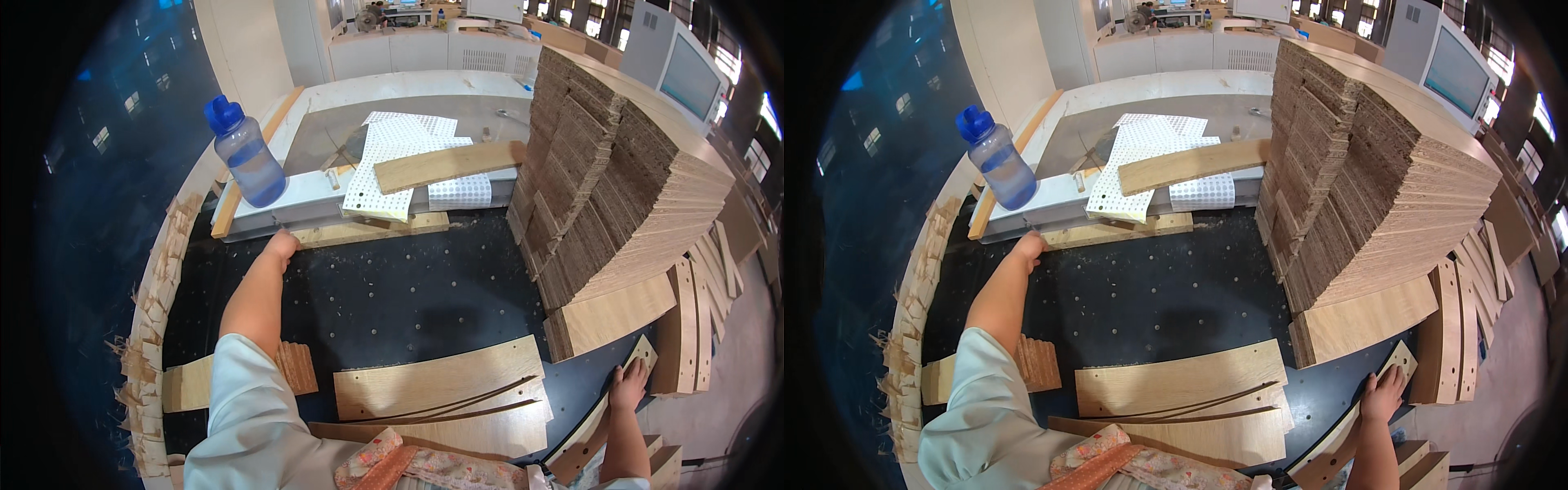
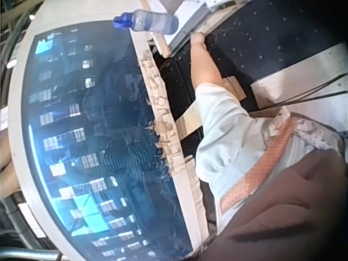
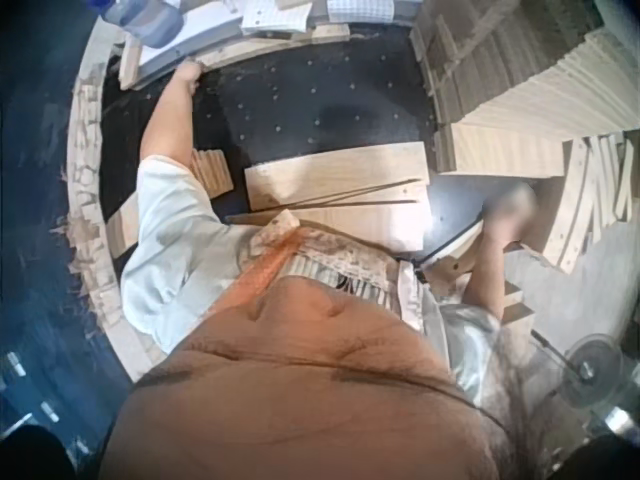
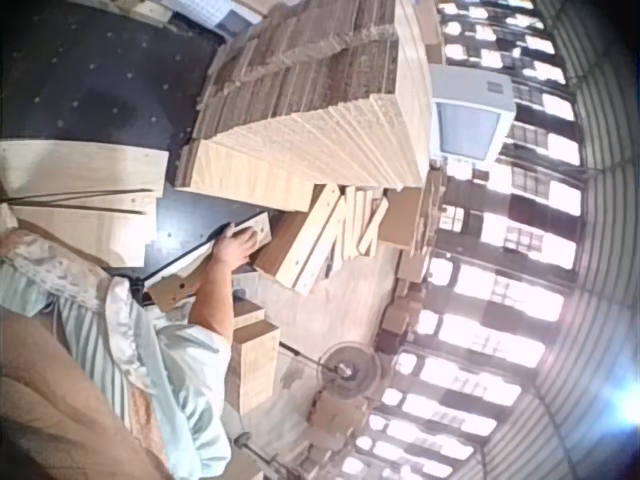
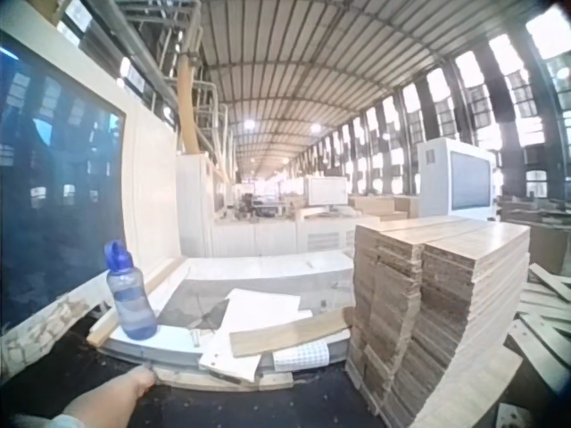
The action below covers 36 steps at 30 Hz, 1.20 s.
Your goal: The person handles several wooden panels on a workbench, picking them up to view the holes and surfaces, and then uses a handheld air nozzle to blow dust off the panels one by one.
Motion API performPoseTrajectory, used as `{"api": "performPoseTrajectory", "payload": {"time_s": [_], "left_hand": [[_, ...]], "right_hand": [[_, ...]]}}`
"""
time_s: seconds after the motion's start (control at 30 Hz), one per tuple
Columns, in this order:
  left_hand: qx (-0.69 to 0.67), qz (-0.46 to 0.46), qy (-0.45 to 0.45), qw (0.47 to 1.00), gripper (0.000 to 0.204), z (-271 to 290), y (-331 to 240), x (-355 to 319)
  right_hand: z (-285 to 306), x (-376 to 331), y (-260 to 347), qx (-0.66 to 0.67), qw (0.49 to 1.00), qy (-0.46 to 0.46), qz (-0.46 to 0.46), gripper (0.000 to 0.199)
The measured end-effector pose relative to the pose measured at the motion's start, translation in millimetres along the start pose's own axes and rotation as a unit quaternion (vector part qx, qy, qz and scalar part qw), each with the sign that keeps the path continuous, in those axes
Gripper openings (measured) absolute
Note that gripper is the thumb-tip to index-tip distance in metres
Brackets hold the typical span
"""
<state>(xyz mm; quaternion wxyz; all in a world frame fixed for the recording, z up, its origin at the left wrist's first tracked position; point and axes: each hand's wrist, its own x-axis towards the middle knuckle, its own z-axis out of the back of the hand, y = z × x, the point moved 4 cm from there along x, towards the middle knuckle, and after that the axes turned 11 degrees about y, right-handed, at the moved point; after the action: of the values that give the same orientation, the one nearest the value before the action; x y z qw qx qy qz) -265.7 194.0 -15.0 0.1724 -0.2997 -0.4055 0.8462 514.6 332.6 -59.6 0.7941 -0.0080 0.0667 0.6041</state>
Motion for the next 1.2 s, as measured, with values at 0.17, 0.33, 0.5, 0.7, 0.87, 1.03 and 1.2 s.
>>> {"api": "performPoseTrajectory", "payload": {"time_s": [0.17,0.33,0.5,0.7,0.87,1.03,1.2], "left_hand": [[0.042,0.005,0.137,0.99,0.039,-20.3,-10.9,-49.9],[0.428,-0.133,0.083,0.89,0.063,-37.0,-25.2,-49.1],[0.533,-0.179,0.141,0.815,0.086,-105.4,-67.8,-46.6],[0.502,-0.174,0.104,0.841,0.099,-127.1,-49.4,-12.1],[0.475,-0.233,0.143,0.837,0.102,-130.6,-37.7,-39.0],[0.488,-0.259,0.18,0.814,0.105,-135.0,-23.9,-93.9],[0.498,-0.233,0.263,0.792,0.113,-134.8,-11.6,-149.4]], "right_hand": [[-0.8,1.0,-0.5,-0.011,1.0,-0.012,0.012,0.058],[-1.5,1.3,0.8,-0.016,1.0,-0.008,0.013,0.058],[4.1,-2.3,6.1,0.019,1.0,0.003,0.01,0.06],[-10.4,7.3,-8.1,-0.01,0.997,-0.052,0.06,0.061],[0.4,0.1,1.8,0.017,0.998,-0.042,0.035,0.06],[5.4,-2.9,6.4,0.02,0.999,-0.028,0.015,0.061],[8.6,-5.7,11.1,0.037,0.999,-0.036,0.016,0.06]]}}
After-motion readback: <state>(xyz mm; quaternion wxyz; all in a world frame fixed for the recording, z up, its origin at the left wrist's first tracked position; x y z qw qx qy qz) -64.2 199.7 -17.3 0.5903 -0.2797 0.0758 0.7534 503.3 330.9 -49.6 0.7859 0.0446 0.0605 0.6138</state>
